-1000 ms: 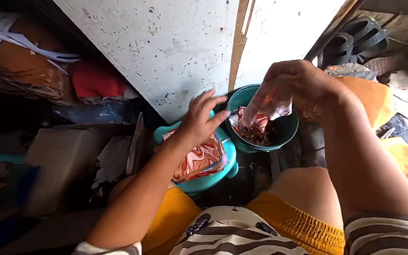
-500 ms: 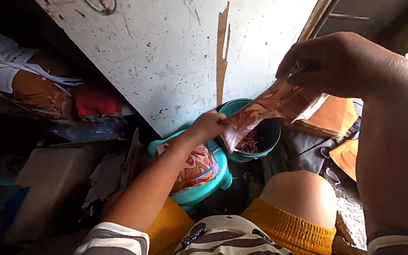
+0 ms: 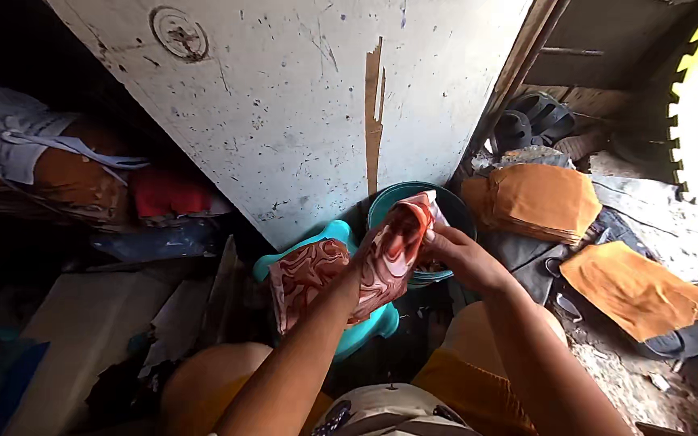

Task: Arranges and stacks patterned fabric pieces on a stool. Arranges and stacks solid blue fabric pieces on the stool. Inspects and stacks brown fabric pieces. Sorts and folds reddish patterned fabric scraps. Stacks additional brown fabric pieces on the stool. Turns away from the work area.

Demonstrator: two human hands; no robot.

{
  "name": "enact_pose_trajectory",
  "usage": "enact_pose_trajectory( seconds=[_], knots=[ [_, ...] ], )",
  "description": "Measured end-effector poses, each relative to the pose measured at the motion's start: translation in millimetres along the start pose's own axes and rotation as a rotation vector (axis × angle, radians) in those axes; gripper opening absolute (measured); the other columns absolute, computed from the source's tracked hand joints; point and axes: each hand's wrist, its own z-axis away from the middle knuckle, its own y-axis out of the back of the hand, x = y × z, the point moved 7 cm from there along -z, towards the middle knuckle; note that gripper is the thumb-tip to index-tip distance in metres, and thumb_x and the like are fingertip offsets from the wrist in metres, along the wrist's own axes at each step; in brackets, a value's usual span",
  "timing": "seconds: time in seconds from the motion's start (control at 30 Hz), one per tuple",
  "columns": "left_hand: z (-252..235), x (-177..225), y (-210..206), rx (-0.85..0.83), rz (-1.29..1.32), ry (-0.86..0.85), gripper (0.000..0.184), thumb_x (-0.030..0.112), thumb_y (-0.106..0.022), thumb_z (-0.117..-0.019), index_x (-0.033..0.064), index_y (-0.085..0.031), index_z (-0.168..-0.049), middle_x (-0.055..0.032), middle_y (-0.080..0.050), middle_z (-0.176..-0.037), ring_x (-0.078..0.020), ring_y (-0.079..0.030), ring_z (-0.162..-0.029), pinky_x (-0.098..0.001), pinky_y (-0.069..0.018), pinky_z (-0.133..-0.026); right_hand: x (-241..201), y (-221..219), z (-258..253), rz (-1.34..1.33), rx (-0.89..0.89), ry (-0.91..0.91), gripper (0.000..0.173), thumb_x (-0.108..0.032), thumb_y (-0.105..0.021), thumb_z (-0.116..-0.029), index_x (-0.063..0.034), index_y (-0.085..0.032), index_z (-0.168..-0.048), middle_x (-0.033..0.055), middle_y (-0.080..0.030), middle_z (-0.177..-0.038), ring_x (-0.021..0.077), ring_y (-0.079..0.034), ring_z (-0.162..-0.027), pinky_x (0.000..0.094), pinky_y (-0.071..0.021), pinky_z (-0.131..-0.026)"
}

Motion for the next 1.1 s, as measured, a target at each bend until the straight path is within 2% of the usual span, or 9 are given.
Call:
enact_pose_trajectory(
  seconds=[0.07, 0.1, 0.2, 0.37, 0.53, 0.7, 0.93, 1.0, 1.1],
  knots=[
    [8, 30, 5, 0.046, 0.073, 0.461, 0.035, 0.014, -0.027, -0.1128, 0.0007, -0.055, -0.130, -0.0021, -0.061, -0.105, 0.0028, -0.058, -0.094, -0.0150, -0.0484, -0.086, 3, 0, -3, -0.151, 0.093, 0.026, 0.023, -0.017, -0.052, -0.1026, -0.0046, -0.064, -0.118, 0.0019, -0.072, -0.096, 0.0089, -0.070, -0.088, 0.0303, -0.0592, -0.085],
    [2, 31, 6, 0.048, 0.147, 0.472, 0.035, 0.015, -0.026, -0.1125, 0.0075, -0.056, -0.129, 0.0024, -0.062, -0.101, 0.0037, -0.059, -0.091, -0.0156, -0.0503, -0.084, -2, 3, -5, -0.187, 0.119, 0.053, 0.021, -0.013, -0.052, -0.1030, -0.0054, -0.065, -0.118, 0.0035, -0.072, -0.097, 0.0109, -0.070, -0.087, 0.0322, -0.0602, -0.084],
    [-17, 9, 12, -0.024, 0.263, 0.176, 0.038, 0.012, -0.037, -0.1054, 0.0153, -0.055, -0.139, 0.0053, -0.069, -0.110, -0.0016, -0.066, -0.095, -0.0230, -0.0566, -0.086, -21, 13, -9, -0.164, 0.165, 0.106, 0.018, -0.012, -0.049, -0.1056, -0.0089, -0.066, -0.112, 0.0023, -0.072, -0.092, 0.0096, -0.069, -0.078, 0.0293, -0.0608, -0.075],
    [-16, 6, 26, 0.115, 0.555, 0.245, 0.046, 0.030, -0.017, -0.1112, 0.0149, -0.057, -0.127, -0.0011, -0.069, -0.113, -0.0127, -0.068, -0.104, -0.0343, -0.0574, -0.091, -47, 12, -21, -0.036, 0.213, 0.174, 0.011, -0.014, -0.055, -0.1050, -0.0084, -0.065, -0.106, 0.0010, -0.068, -0.084, 0.0070, -0.064, -0.068, 0.0238, -0.0565, -0.061],
    [-41, 57, 62, 0.104, 0.285, -0.026, 0.046, 0.013, -0.045, -0.1043, 0.0106, -0.043, -0.150, -0.0061, -0.068, -0.118, -0.0148, -0.068, -0.101, -0.0374, -0.0581, -0.090, -82, 10, -44, 0.061, 0.202, 0.317, 0.009, -0.007, -0.058, -0.1003, -0.0049, -0.065, -0.106, 0.0001, -0.070, -0.089, 0.0082, -0.069, -0.080, 0.0291, -0.0616, -0.076],
    [-50, 108, 95, 0.060, 0.083, -0.135, 0.034, 0.008, -0.052, -0.1026, 0.0025, -0.056, -0.136, -0.0039, -0.070, -0.113, -0.0129, -0.070, -0.099, -0.0324, -0.0601, -0.089, -125, 0, -60, 0.163, 0.231, 0.481, 0.010, -0.008, -0.063, -0.0985, -0.0038, -0.068, -0.106, -0.0004, -0.072, -0.089, 0.0078, -0.070, -0.080, 0.0288, -0.0621, -0.078],
    [-48, 140, 121, -0.009, 0.076, -0.077, 0.050, 0.032, -0.026, -0.1077, 0.0066, -0.052, -0.142, -0.0060, -0.069, -0.121, -0.0156, -0.069, -0.106, -0.0356, -0.0579, -0.092, -157, -19, -74, 0.441, 0.387, 0.621, 0.020, -0.024, -0.062, -0.1004, -0.0093, -0.072, -0.110, 0.0065, -0.054, -0.113, 0.0096, -0.056, -0.106, 0.0220, -0.0494, -0.088],
    [-44, 145, 124, 0.023, 0.028, -0.058, 0.041, 0.027, -0.043, -0.1076, 0.0074, -0.047, -0.144, -0.0047, -0.068, -0.115, -0.0150, -0.069, -0.102, -0.0347, -0.0596, -0.089, -160, -28, -78, 0.456, 0.346, 0.657, 0.019, -0.021, -0.063, -0.1002, -0.0066, -0.071, -0.109, 0.0054, -0.061, -0.110, 0.0072, -0.061, -0.102, 0.0231, -0.0528, -0.088],
    [-36, 150, 128, 0.064, -0.146, -0.092, 0.047, -0.002, -0.071, -0.0901, 0.0017, -0.052, -0.134, -0.0058, -0.068, -0.109, -0.0120, -0.070, -0.097, -0.0289, -0.0614, -0.087, -159, -42, -82, 0.310, 0.229, 0.671, 0.008, -0.011, -0.067, -0.0973, -0.0052, -0.068, -0.102, -0.0019, -0.071, -0.091, 0.0027, -0.068, -0.084, 0.0238, -0.0589, -0.080]
  ],
)
